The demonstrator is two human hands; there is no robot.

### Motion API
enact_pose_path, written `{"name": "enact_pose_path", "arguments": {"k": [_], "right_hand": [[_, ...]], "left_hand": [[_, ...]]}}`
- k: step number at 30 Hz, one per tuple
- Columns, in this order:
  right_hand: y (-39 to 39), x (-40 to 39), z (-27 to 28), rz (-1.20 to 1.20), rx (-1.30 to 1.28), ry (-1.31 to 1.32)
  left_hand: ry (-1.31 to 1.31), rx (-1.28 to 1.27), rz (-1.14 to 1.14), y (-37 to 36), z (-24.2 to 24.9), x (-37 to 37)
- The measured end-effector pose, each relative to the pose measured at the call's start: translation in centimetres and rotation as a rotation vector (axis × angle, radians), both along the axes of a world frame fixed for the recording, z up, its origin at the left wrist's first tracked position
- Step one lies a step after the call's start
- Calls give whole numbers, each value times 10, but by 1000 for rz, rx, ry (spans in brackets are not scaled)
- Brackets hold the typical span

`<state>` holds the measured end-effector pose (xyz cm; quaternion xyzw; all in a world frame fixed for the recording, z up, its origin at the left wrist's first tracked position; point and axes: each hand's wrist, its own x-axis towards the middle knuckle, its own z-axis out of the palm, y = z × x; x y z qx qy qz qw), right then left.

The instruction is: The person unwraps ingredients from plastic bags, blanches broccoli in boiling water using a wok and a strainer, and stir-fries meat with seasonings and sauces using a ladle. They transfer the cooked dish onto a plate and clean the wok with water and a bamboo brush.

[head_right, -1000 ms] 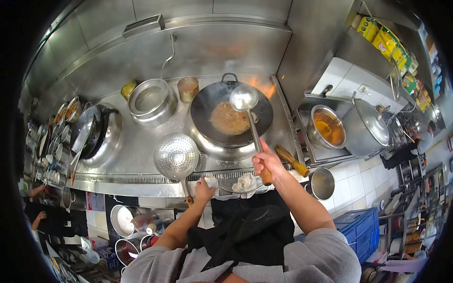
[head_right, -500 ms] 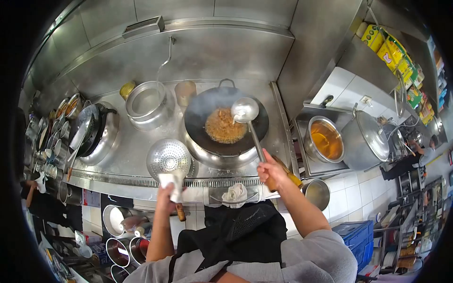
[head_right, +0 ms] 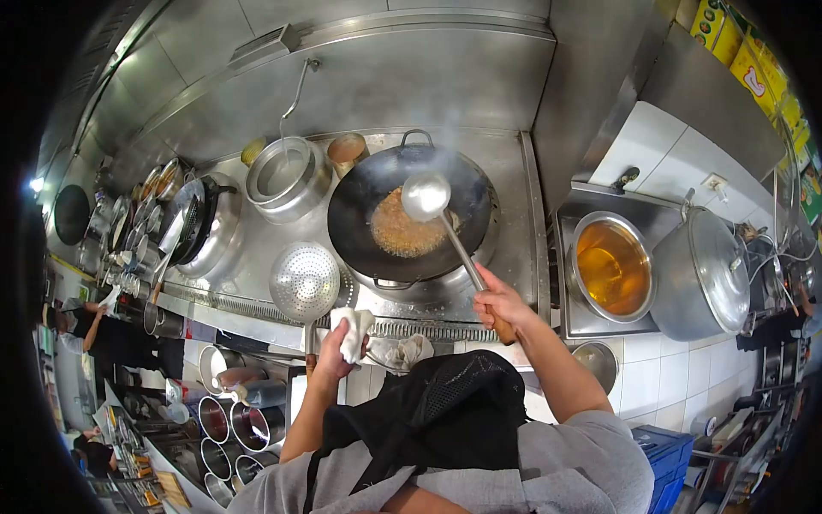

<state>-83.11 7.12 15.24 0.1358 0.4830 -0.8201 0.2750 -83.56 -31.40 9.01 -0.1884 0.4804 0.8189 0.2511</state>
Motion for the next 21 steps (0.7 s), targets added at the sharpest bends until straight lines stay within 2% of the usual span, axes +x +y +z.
{"name": "enact_pose_path", "arguments": {"k": [1, 4, 5, 7, 8, 10, 11, 13, 15, 17, 18, 20, 21], "right_hand": [[8, -6, -4, 10, -3, -1], [10, -13, -3, 95, 535, 192], [2, -21, 0, 107, 536, 194], [-13, -31, 4, 95, 1026, 231], [-16, -37, -8, 100, 1027, 226], [-27, -52, -42, 213, 1280, 426], [-37, -47, -33, 200, 1287, 424], [-57, -31, -7, 387, 1101, 300], [-63, -4, 3, 424, 1110, 270], [-48, 23, -1, 509, 1260, 457], [-46, 29, 2, 522, 1273, 439], [-56, 36, 27, 567, 1659, 335], [-62, 32, 32, 565, 1662, 325]], "left_hand": [[-26, -20, 33, 6, -3, -7], [-23, 5, 66, 24, -15, -29], [-48, 22, 100, 33, -16, -37], [-119, -18, 84, 47, -15, -52], [-96, 1, 45, 57, -4, -56], [-151, -29, 16, 69, 5, -71], [-182, -25, 6, 72, 3, -79], [-161, -68, -149, 72, -3, -91], [-164, -71, -176, 73, -13, -104], [-176, -67, -209, 76, -39, -121], [-187, -35, -151, 81, -47, -123], [-150, -88, -151, 84, -44, -113], [-113, -77, -133, 86, -45, -109]]}}
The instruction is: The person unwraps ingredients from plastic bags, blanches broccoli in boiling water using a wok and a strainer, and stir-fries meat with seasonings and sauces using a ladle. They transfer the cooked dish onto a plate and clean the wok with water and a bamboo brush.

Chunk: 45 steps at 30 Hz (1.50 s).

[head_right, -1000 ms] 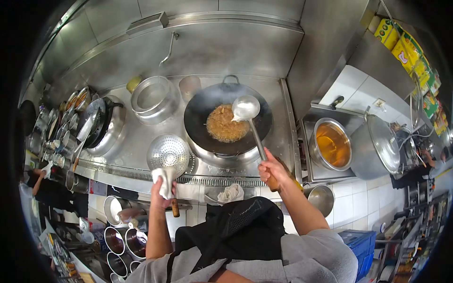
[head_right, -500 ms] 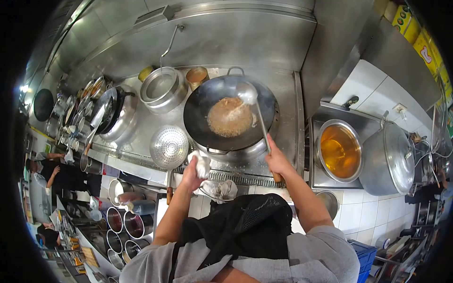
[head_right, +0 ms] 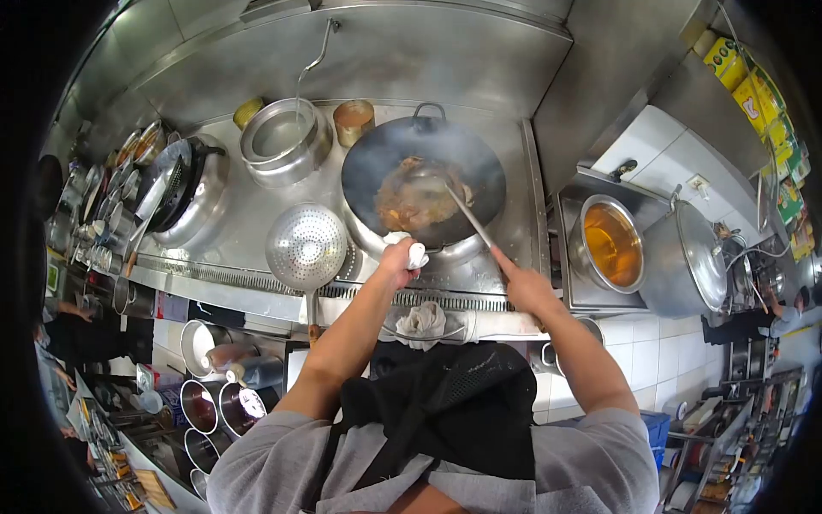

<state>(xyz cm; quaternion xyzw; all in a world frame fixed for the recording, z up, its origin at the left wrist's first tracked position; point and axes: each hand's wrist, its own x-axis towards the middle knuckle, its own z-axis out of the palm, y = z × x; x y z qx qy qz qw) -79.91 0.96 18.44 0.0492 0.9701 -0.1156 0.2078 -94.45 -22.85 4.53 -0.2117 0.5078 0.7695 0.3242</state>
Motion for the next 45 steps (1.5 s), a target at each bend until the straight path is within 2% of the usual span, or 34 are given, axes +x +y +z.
{"name": "enact_pose_path", "arguments": {"k": [3, 6, 7, 8, 10, 11, 12, 14, 16, 17, 19, 20, 21, 22, 23, 24, 27, 28, 29, 30, 31, 32, 33, 35, 37, 38, 40, 41, 42, 43, 44, 45], "right_hand": [[-15, -13, 15, -31, 199, 40], [-24, 12, 48, -43, 191, 57], [-22, 29, 56, -25, 187, 88], [-9, 47, 60, -35, 186, 89], [11, 81, 65, 24, -251, 108], [2, 87, 89, -139, -373, -112], [-4, 89, 108, -301, -490, -328], [-1, 85, 86, -255, -460, -319], [9, 69, 46, -57, -82, -79], [12, 59, 34, -56, -85, -71], [15, 39, 21, -16, 153, 105], [16, 36, 26, -19, 142, 115], [15, 37, 36, -42, 144, 117], [15, 41, 45, -67, 148, 115], [16, 46, 54, -77, 156, 85], [21, 51, 63, -84, 149, 90], [53, 64, 66, 39, -249, 111], [61, 60, 61, 67, -396, 123], [60, 49, 68, -11, -492, -55], [56, 40, 77, -92, -583, -234], [39, 28, 90, -43, -454, -239], [39, 16, 67, -48, -455, -234], [41, -1, 24, 16, -294, -81], [33, -10, 2, 66, -130, 70], [14, -15, 9, 60, 100, 132], [18, -7, 9, 50, 96, 135], [26, 16, 11, 28, 4, 209], [18, 32, 46, -18, -1, 66], [23, 48, 34, -14, 3, 57], [36, 72, 14, 40, -187, 245], [44, 95, -6, 94, -383, 425], [43, 113, -21, 27, -459, 325]], "left_hand": [[19, 117, 113, -20, 24, 50], [44, 173, 74, -58, 18, 112], [-29, 201, 121, -62, 33, 121], [-75, 97, 120, -65, 76, 125], [-63, 189, 117, -55, 69, 93], [-11, 130, -30, -53, 63, 68], [0, 111, -9, -41, 59, 48], [-16, 22, -74, -21, 40, 15], [33, 13, -86, -14, 21, 13], [72, 48, -73, -14, 12, 20], [138, 26, -13, -27, 3, 49], [201, 138, 74, -34, -12, 66], [148, 181, 53, -47, -8, 87], [67, 120, 36, -58, -8, 105], [85, 122, 23, -68, -30, 115], [19, 54, 56, -66, 14, 127], [-64, 76, 58, -53, 63, 95], [23, 99, 4, -47, 72, 73], [1, 75, -22, -36, 84, 56], [-9, 81, -45, -27, 63, 34], [-9, 43, -87, -20, 62, 23], [-6, 42, -93, -17, 52, 23], [31, 47, -75, -13, 36, 23], [100, 123, -1, -12, 4, 37], [139, 126, 12, -28, -22, 70], [87, 94, 45, -35, -33, 88], [139, 131, 29, -53, -38, 122], [79, 78, 80, -50, -17, 124], [12, 25, 140, -48, -1, 125], [39, 140, 120, -48, 1, 106], [-69, 110, 124, -38, 59, 93], [-2, 72, 83, -34, 56, 64]]}}
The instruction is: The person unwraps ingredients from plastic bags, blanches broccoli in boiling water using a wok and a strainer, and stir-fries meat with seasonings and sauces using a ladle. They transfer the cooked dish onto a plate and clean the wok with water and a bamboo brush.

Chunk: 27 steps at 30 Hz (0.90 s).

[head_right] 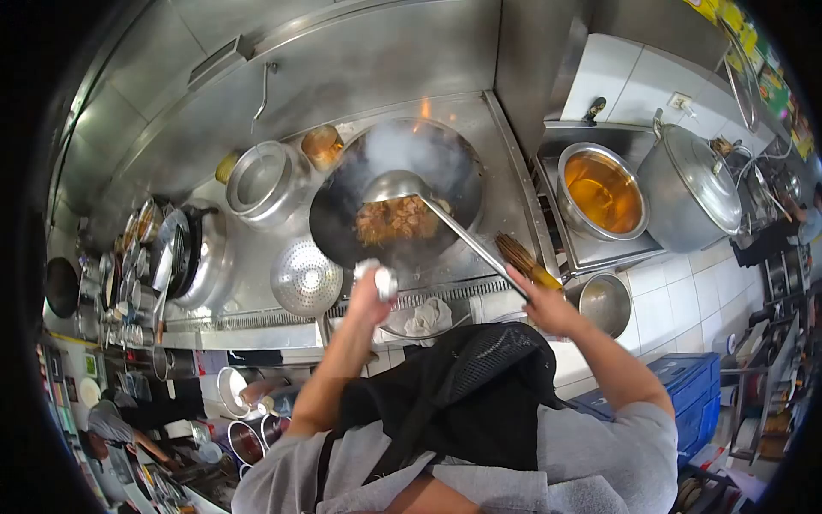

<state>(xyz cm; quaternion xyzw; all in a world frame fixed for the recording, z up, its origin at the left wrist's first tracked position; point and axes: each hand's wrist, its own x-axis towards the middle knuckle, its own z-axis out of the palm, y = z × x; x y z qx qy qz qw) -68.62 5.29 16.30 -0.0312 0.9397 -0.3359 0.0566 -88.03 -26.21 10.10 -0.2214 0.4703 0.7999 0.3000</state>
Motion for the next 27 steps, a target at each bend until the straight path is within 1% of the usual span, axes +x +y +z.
{"name": "enact_pose_path", "arguments": {"k": [1, 2, 3, 4, 5, 6, 7, 8, 9, 10, 11, 13, 15, 17, 19, 20, 21, 23, 24, 26, 27], "right_hand": [[0, 15, -16, -33, -75, -103], [1, 19, -28, -81, -152, -140], [2, 24, -41, -132, -231, -173], [3, 28, -53, -184, -308, -202], [-2, 28, -58, -244, -448, -158], [-8, 33, -63, -311, -352, 24], [-13, 39, -40, -442, -443, -83], [-18, 43, -18, -583, -535, -178], [-19, 45, 10, -693, -577, -209], [-10, 54, 4, -712, -655, -48], [2, 61, 20, -762, -639, -37], [29, 77, 35, -884, -557, -13], [49, 86, 39, -991, -306, 6], [55, 91, 40, -1033, -277, -22], [56, 89, 41, -1078, -391, -96], [62, 91, 42, -1061, -605, -81], [60, 92, 39, -1053, -606, -81], [50, 92, 24, -1066, -290, -82], [52, 93, 17, -992, -178, 4], [55, 95, 3, -861, 72, 180], [41, 89, 18, -837, 30, 117]], "left_hand": [[-68, -7, -9, 8, 18, -20], [-76, 63, -52, 9, 18, -36], [-67, 83, -45, 17, 21, -39], [-75, 30, -44, 23, 25, -41], [-88, -34, -48, 25, 25, -42], [-88, -22, -40, 28, 7, -49], [-96, -21, -65, 30, -13, -54], [-48, -51, -36, 32, -33, -59], [1, -73, -25, 39, -49, -64], [-1, -35, -65, 40, -64, -68], [-2, 7, -113, 41, -76, -71], [-31, 55, -119, 45, -78, -69], [-28, 36, -148, 41, -85, -68], [-40, 44, -184, 44, -66, -61], [-56, 6, -156, 44, -58, -58], [-72, -3, -169, 45, -53, -58], [-70, -3, -163, 48, -53, -60], [-74, -61, -187, 51, -56, -64], [-73, -95, -182, 52, -57, -65], [-77, -24, -235, 50, -67, -72], [-67, 31, -183, 52, -90, -79]]}}
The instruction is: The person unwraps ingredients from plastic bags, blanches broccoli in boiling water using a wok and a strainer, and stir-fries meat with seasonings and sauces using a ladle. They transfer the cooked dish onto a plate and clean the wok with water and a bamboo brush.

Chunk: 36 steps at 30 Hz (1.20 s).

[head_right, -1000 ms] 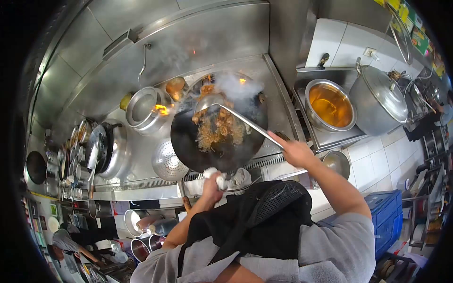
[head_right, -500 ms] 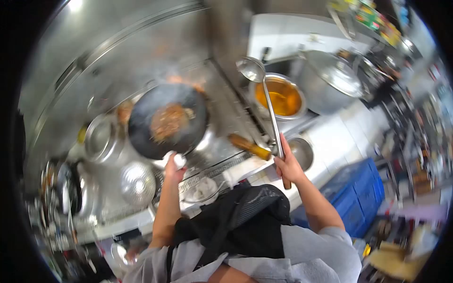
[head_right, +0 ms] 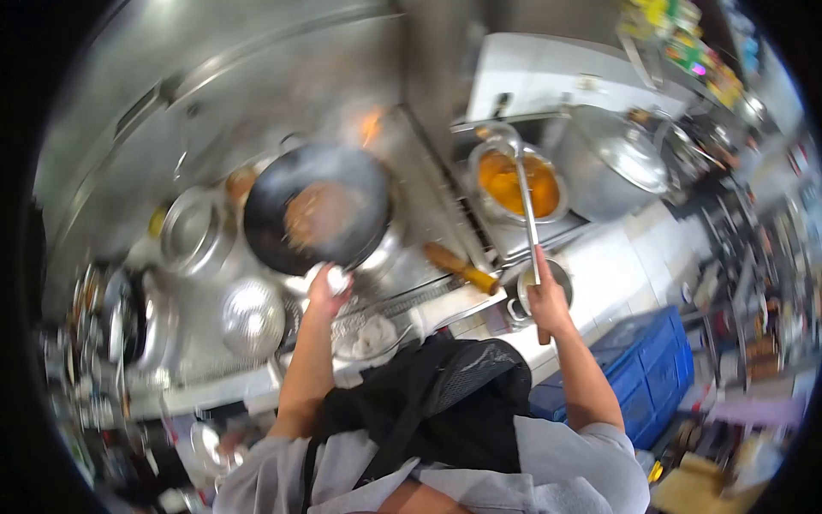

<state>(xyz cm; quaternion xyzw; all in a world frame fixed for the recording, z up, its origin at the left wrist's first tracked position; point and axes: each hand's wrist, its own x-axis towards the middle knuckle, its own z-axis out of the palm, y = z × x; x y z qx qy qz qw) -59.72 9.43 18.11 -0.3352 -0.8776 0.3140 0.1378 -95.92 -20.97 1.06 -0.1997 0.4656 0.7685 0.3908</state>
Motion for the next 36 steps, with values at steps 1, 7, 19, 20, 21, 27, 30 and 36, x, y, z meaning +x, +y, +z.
{"name": "enact_pose_path", "arguments": {"k": [1, 7, 19, 20, 21, 27, 30, 36], "right_hand": [[-15, -7, 17, 25, -60, -42], [-55, -73, -12, 361, -554, 4], [-102, -279, -36, 642, -41, -391], [-98, -276, -41, 769, -27, -406], [-89, -265, -44, 766, -30, -411], [-43, -206, 7, 940, 128, -429], [-57, -204, 15, 750, 303, -626], [-31, -133, 53, 738, 149, -518]], "left_hand": [[3, 31, -43, -4, -5, -2], [90, -119, 55, 3, 13, 6], [175, -239, -12, -6, 31, 12], [169, -242, -13, -9, 29, 10], [159, -230, -37, -9, 28, 8], [143, -170, -35, -11, 29, 8], [228, -115, 110, -17, 38, 31], [164, 110, 230, -69, 91, 162]]}}
